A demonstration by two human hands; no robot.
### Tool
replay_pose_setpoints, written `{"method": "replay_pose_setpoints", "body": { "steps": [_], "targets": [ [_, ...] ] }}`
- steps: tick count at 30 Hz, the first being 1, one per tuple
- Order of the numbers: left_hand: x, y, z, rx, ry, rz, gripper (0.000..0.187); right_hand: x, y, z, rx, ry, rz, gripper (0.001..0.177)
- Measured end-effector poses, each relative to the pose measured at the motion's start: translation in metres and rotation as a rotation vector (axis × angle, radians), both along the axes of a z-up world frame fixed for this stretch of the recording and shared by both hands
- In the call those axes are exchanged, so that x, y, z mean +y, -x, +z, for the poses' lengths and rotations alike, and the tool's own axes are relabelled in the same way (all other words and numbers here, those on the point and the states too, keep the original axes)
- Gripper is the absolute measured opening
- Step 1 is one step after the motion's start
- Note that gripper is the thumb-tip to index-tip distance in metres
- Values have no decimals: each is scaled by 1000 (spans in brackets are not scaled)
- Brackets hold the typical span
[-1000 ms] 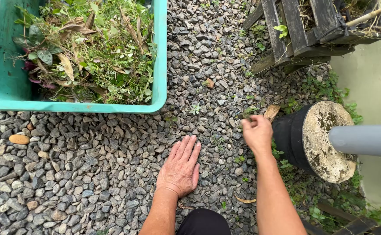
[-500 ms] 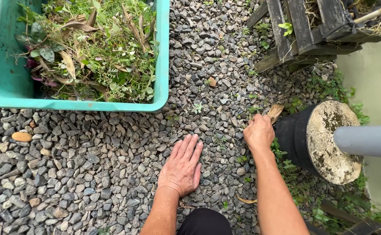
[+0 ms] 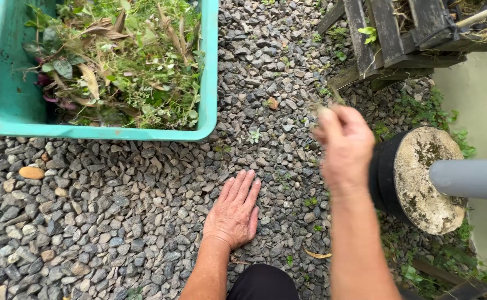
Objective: Picking weeds from a gravel area and placing them into a plastic bin.
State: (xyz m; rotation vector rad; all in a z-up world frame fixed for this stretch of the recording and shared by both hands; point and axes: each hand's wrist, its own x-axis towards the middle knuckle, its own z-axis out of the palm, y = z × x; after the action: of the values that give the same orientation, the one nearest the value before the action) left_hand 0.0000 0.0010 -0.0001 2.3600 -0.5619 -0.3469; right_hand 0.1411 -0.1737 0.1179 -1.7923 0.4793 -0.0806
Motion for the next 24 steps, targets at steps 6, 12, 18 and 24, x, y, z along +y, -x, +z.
{"method": "replay_pose_setpoints", "body": {
  "steps": [6,12,18,24],
  "targets": [
    [1,2,-3,-77,78,48,65,7,-23,-31,-17,457,134,38],
    [1,1,-3,-32,21,9,64,-254,0,-208,-159,1838,-227,51],
    [0,2,-4,-31,13,16,64,-164,-23,-128,346,1051,-157,20],
    [0,2,-3,-34,6,19,65,1,-17,8,-121,-392,286,28]
  ]
}}
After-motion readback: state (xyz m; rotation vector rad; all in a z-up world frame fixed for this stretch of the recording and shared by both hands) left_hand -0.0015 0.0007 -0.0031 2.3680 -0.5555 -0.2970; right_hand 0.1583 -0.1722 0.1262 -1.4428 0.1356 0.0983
